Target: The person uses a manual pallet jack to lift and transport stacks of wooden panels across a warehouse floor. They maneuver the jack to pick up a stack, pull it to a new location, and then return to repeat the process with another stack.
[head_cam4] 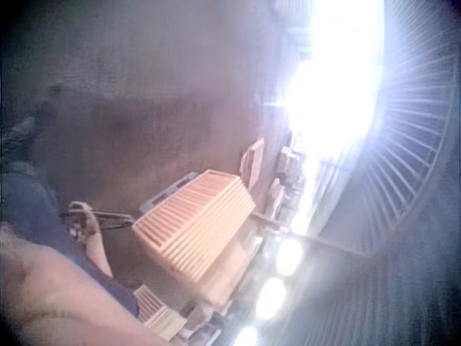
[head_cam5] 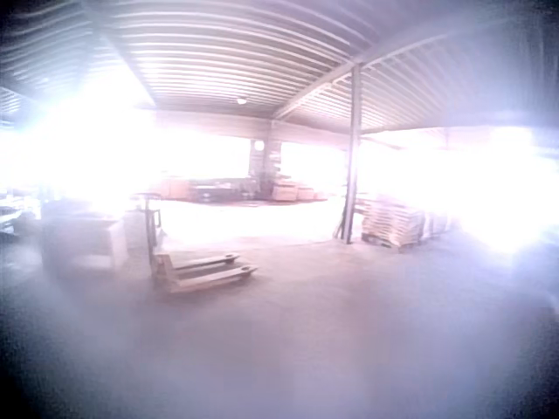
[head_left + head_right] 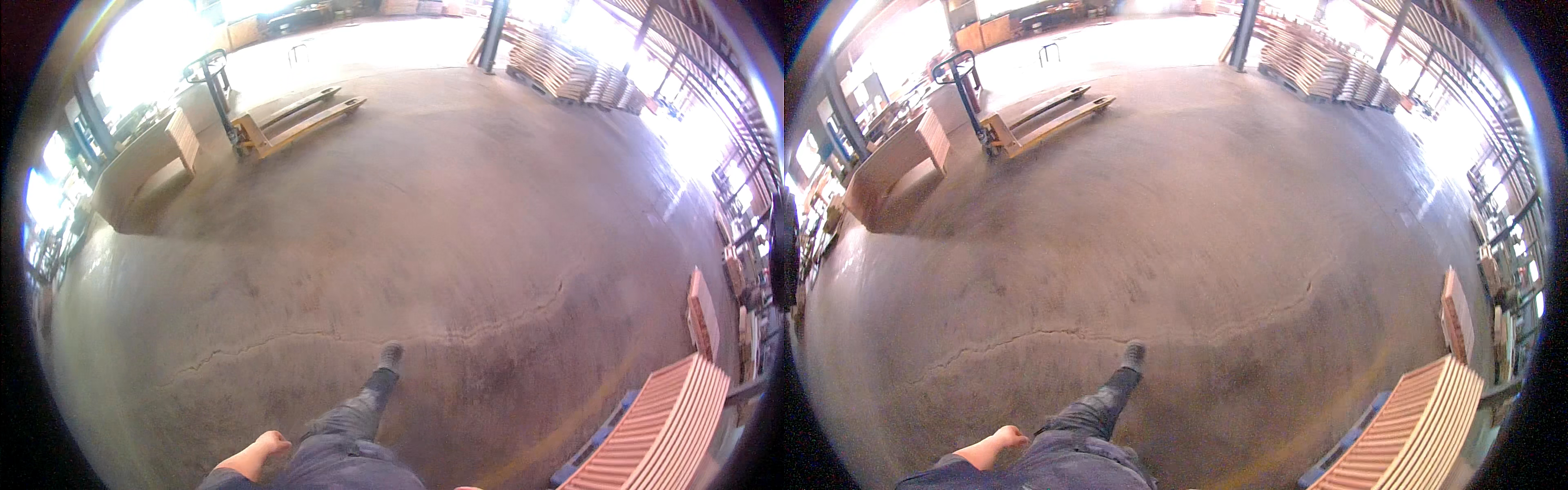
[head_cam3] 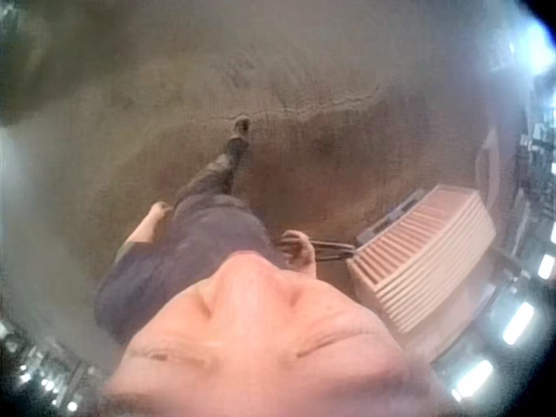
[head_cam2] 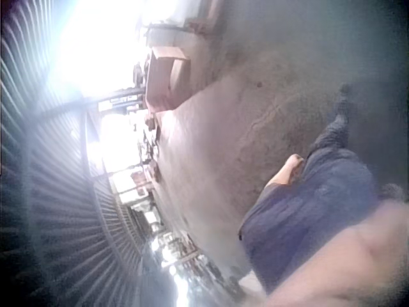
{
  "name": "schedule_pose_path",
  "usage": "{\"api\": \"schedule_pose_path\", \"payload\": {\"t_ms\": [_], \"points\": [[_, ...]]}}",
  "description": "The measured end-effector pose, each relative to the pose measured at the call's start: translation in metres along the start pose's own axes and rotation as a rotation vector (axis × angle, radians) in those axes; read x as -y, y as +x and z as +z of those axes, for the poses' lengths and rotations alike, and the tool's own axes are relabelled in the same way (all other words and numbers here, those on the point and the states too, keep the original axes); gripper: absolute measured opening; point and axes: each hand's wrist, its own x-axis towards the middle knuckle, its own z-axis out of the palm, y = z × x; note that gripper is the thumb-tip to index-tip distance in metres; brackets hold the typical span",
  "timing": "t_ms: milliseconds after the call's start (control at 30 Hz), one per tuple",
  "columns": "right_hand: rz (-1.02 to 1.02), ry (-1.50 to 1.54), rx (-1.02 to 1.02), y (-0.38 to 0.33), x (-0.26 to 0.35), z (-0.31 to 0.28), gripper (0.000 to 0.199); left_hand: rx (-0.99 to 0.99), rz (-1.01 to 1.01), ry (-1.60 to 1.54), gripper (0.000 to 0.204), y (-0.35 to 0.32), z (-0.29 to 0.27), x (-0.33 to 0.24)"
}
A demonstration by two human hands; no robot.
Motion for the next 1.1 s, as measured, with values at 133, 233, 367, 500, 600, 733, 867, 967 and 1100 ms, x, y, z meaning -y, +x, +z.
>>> {"api": "schedule_pose_path", "payload": {"t_ms": [133, 233, 367, 500, 600, 733, 867, 967, 1100], "points": [[-0.309, -0.141, -0.303, 0.08, 0.106, 0.055, 0.045, -0.012, 0.104, 0.094, 0.043, 0.078, -0.054, -0.074], [-0.355, -0.128, -0.251, 0.137, 0.202, 0.069, 0.04, 0.028, 0.151, 0.119, 0.044, 0.116, -0.116, -0.187], [-0.361, 0.11, -0.276, 0.217, 0.303, 0.118, 0.033, -0.332, 0.418, -0.11, 0.041, 0.083, -0.262, -0.374], [-0.252, 0.014, -0.175, 0.329, 0.396, 0.115, 0.038, -0.391, 0.605, -0.523, 0.043, 0.054, -0.366, -0.487], [-0.269, -0.017, -0.213, 0.389, 0.475, 0.171, 0.038, -0.497, 0.579, -0.55, 0.042, 0.072, -0.402, -0.514], [-0.144, -0.02, -0.134, 0.51, 0.546, 0.194, 0.037, -0.543, 0.211, -0.328, 0.043, 0.115, -0.402, -0.472], [-0.01, -0.143, -0.199, 0.552, 0.599, 0.28, 0.046, -0.336, -0.108, -0.436, 0.041, 0.111, -0.398, -0.435], [0.023, -0.207, -0.223, 0.589, 0.627, 0.349, 0.048, -0.241, -0.272, -0.644, 0.043, 0.152, -0.36, -0.382], [0.065, -0.273, -0.095, 0.648, 0.657, 0.428, 0.048, -0.111, -0.273, -0.502, 0.045, 0.224, -0.386, -0.346]]}}
